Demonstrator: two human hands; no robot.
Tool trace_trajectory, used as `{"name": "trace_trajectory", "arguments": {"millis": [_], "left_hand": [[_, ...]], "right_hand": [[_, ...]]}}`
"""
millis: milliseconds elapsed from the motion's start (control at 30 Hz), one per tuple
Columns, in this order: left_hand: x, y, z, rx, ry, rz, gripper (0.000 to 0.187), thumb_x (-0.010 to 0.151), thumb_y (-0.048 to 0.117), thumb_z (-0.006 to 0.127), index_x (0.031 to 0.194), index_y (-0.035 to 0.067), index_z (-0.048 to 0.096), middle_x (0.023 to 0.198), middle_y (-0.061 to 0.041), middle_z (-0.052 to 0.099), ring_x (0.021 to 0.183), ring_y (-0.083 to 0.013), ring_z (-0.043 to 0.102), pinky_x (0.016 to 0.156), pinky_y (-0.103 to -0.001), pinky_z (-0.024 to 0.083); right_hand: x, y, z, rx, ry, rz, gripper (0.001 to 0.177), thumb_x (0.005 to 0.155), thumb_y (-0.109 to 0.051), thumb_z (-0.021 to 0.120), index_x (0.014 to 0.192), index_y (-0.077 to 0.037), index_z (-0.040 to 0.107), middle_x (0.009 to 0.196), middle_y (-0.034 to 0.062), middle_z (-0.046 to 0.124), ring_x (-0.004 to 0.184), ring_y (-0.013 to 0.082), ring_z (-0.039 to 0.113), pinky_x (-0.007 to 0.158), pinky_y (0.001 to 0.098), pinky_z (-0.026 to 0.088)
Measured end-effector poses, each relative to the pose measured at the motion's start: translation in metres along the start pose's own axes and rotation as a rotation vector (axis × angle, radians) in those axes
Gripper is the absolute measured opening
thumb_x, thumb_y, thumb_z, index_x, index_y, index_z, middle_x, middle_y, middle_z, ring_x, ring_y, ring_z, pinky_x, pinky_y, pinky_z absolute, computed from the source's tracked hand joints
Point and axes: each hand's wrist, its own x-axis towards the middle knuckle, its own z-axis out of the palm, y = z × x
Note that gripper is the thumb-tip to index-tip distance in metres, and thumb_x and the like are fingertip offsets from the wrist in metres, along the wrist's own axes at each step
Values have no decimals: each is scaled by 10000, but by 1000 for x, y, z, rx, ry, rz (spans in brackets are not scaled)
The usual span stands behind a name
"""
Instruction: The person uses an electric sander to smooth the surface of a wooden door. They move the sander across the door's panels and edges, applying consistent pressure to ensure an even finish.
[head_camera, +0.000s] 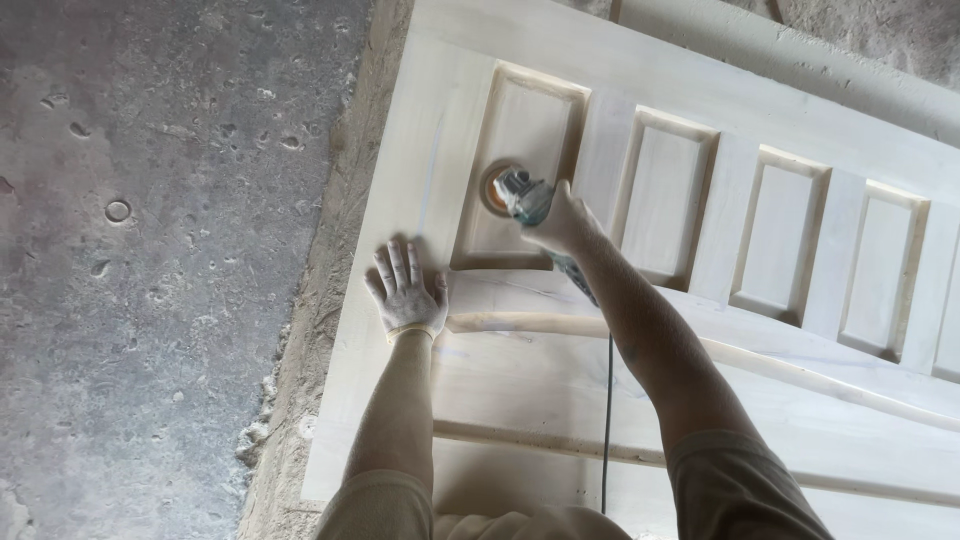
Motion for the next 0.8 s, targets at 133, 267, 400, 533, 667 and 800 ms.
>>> {"name": "trace_trajectory", "arguments": {"millis": [133, 267, 400, 533, 667, 800], "left_hand": [[-4, -4, 3, 9, 21, 1, 800, 1008, 637, 154, 1642, 173, 4, 1711, -127, -54, 1559, -359, -36, 1223, -610, -6], [1, 3, -1, 2, 27, 0, 807, 1004, 644, 153, 1639, 169, 5, 1707, -127, -55, 1557, -360, -31, 1221, -611, -3], [2, 2, -5, 47, -51, -16, 806, 1005, 642, 143, 1640, 174, -17, 1713, -121, -70, 1558, -354, -40, 1221, -608, -6], [-3, 3, -6, 61, -74, -13, 803, 1003, 639, 133, 1636, 176, -39, 1709, -116, -82, 1556, -345, -50, 1222, -601, -11], [0, 3, -7, 50, -38, -11, 805, 1002, 646, 130, 1633, 175, -34, 1704, -118, -85, 1557, -353, -52, 1222, -600, -9], [1, 3, -1, 89, -24, -14, 810, 1002, 648, 134, 1641, 175, -19, 1708, -128, -83, 1560, -353, -48, 1221, -604, 0]], "right_hand": [[35, -8, -20, -24, 29, 25, 920, 707, -344, 830, 1369, 73, 344, 1138, 247, 667, 987, 341, 728, 783, 415, 656], [69, -13, -41, -69, 88, 3, 973, 700, -405, 839, 1378, 85, 344, 1172, 269, 648, 1074, 367, 686, 901, 440, 606], [97, -20, -52, -79, 112, -2, 1086, 662, -413, 846, 1420, 101, 264, 1187, 264, 628, 1093, 369, 668, 931, 435, 583], [110, -8, -57, -84, 52, 32, 1015, 666, -424, 804, 1411, 75, 328, 1189, 237, 644, 1104, 341, 697, 939, 417, 612], [121, -4, -65, -76, 116, -10, 1027, 675, -448, 853, 1370, 113, 346, 1188, 254, 616, 1143, 351, 650, 972, 424, 571], [119, 3, -69, -13, 133, 42, 1002, 680, -432, 835, 1380, 93, 347, 1189, 239, 621, 1134, 342, 654, 947, 432, 581]]}}
